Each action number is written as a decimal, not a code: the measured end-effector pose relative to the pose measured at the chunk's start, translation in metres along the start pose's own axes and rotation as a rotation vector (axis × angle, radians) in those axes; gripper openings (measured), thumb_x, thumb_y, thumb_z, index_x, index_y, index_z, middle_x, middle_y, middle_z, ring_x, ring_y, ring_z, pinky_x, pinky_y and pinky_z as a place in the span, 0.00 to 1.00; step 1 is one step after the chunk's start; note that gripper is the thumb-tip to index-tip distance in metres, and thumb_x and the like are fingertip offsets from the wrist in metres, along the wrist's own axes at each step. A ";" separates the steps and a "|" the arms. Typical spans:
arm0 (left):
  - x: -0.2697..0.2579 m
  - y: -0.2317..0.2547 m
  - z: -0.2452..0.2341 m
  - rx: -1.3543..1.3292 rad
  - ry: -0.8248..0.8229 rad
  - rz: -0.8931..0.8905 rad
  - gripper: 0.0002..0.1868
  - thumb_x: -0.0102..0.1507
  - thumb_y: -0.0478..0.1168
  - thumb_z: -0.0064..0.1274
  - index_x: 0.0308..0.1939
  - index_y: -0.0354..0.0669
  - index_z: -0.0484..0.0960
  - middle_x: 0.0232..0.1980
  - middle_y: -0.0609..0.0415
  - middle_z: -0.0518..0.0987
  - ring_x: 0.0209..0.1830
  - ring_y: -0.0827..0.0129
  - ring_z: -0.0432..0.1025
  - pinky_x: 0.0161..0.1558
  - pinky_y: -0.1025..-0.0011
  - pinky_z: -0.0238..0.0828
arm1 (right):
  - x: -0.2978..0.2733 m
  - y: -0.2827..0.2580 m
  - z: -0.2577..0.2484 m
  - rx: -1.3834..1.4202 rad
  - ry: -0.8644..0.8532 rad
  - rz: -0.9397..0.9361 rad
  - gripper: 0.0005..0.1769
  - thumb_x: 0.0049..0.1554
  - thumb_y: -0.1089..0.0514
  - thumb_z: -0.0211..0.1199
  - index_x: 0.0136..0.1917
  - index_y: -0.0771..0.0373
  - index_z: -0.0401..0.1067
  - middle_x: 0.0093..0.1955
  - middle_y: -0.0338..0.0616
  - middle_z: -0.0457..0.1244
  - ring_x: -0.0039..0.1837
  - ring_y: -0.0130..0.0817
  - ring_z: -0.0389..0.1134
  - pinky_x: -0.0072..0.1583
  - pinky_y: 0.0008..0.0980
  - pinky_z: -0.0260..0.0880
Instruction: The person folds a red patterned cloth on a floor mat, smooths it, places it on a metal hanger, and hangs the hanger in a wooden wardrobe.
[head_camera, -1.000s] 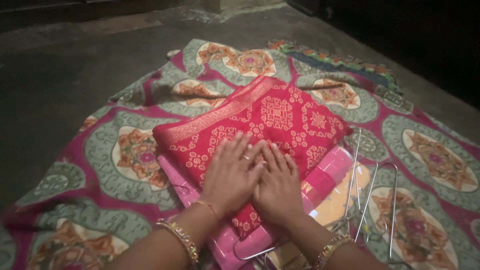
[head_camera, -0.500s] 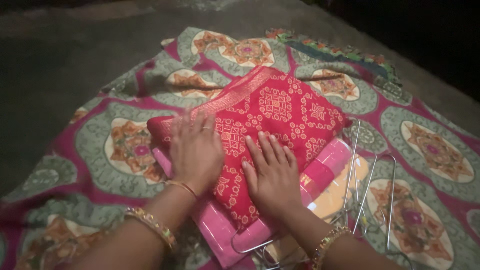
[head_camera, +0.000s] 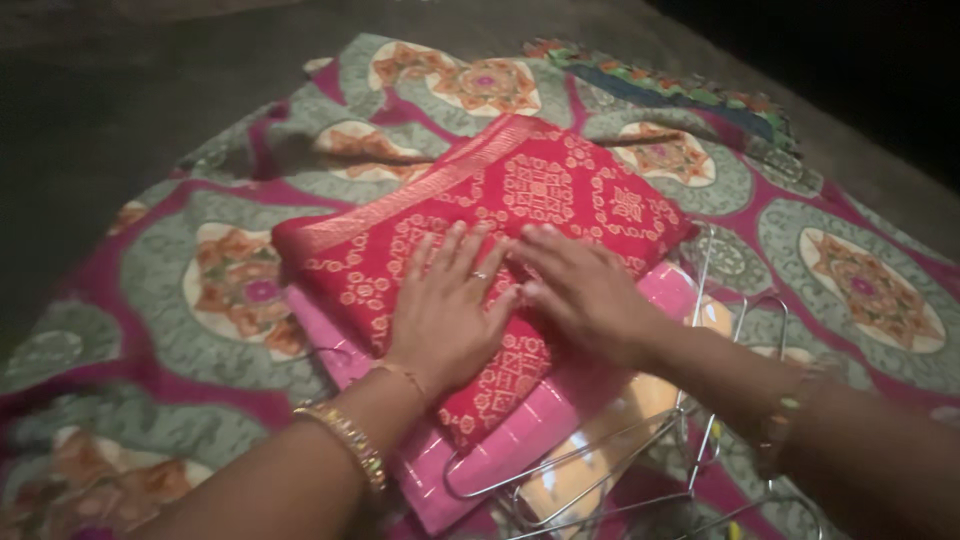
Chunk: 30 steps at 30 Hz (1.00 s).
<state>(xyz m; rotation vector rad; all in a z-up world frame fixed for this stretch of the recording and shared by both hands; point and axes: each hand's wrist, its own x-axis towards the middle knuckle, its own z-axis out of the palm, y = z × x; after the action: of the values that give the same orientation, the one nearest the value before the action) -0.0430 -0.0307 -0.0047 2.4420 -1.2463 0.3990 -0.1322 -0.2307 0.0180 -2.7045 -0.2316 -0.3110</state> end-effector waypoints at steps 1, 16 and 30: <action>0.000 0.001 0.000 0.014 0.011 0.006 0.34 0.68 0.59 0.36 0.75 0.48 0.63 0.77 0.46 0.61 0.80 0.55 0.48 0.75 0.50 0.33 | -0.003 -0.001 0.006 -0.087 0.006 -0.036 0.30 0.65 0.45 0.50 0.77 0.57 0.61 0.81 0.48 0.53 0.83 0.46 0.48 0.76 0.52 0.42; 0.007 -0.018 -0.001 0.039 -0.031 -0.056 0.36 0.68 0.63 0.35 0.77 0.53 0.59 0.80 0.47 0.55 0.81 0.55 0.45 0.77 0.52 0.31 | -0.001 0.004 0.015 -0.456 -0.098 0.333 0.42 0.63 0.30 0.35 0.84 0.46 0.41 0.87 0.43 0.36 0.85 0.45 0.32 0.74 0.60 0.20; 0.001 -0.011 -0.011 0.006 -0.036 0.011 0.32 0.70 0.54 0.34 0.77 0.49 0.62 0.80 0.44 0.57 0.83 0.53 0.46 0.78 0.52 0.35 | -0.021 -0.073 0.097 -0.395 0.275 0.499 0.34 0.64 0.40 0.43 0.80 0.51 0.53 0.83 0.49 0.43 0.83 0.46 0.37 0.75 0.64 0.27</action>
<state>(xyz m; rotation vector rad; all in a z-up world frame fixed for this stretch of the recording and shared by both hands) -0.0345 -0.0211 0.0035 2.4585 -1.2747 0.3640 -0.1499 -0.1268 -0.0459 -2.9264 0.6370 -0.6175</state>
